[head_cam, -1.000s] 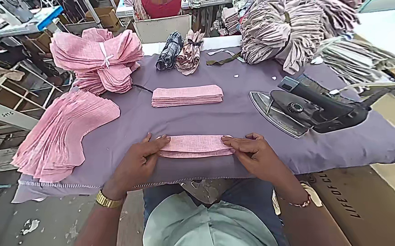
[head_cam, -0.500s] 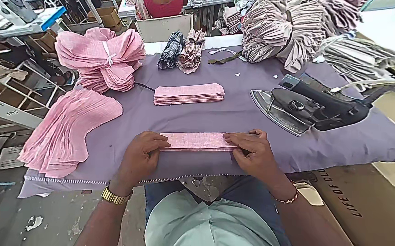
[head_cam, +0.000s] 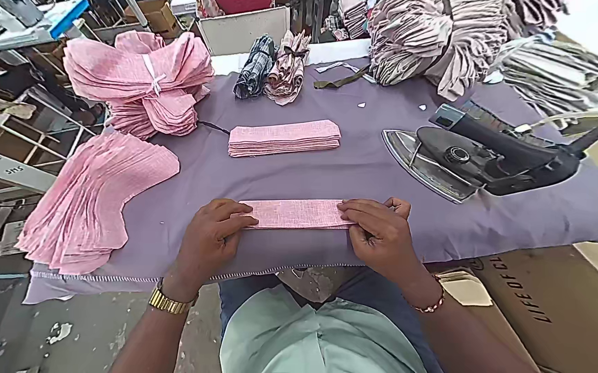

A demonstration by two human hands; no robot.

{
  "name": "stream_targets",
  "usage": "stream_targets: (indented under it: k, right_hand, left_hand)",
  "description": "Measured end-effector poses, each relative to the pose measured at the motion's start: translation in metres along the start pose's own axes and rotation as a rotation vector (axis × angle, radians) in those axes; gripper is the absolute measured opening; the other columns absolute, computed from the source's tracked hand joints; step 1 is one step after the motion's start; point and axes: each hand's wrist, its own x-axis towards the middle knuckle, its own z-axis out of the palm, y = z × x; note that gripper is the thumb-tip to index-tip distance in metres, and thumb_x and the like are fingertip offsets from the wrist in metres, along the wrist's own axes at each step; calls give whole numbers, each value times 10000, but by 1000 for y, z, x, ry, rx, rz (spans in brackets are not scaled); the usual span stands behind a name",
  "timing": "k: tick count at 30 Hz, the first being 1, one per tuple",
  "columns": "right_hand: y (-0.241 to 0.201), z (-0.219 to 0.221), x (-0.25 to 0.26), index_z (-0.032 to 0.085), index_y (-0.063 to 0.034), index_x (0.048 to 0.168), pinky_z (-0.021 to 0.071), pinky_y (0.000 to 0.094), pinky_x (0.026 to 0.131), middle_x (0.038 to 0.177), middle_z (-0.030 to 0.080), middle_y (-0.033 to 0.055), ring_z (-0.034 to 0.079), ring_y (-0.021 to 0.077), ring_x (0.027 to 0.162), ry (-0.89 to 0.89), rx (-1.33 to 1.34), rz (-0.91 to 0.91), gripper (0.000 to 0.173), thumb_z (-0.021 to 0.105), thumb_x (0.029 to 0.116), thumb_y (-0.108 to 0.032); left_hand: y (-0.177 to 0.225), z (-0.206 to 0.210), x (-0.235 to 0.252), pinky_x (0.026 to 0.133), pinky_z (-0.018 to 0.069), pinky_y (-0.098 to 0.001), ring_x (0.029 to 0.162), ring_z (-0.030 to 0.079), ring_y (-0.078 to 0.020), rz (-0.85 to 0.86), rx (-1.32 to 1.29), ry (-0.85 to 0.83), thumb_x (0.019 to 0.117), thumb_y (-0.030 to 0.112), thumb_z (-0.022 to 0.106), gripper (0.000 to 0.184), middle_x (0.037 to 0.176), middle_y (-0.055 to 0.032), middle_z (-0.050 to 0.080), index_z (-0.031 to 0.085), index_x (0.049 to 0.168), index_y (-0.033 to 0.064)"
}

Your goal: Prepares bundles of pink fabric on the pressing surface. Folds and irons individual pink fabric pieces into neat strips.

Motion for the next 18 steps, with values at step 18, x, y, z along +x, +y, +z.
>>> stream_targets:
  k: [18]
  right_hand:
    - [11, -9, -33, 779, -261, 1192, 192, 767, 1135, 1343, 701, -73, 517, 306, 1416, 23, -220, -54, 407, 441, 999, -142]
  left_hand:
    - [-8, -10, 2, 976, 503, -475, 1254, 606, -223, 180, 183, -135, 1041, 202, 508, 375, 1355, 38, 665, 704, 1284, 411]
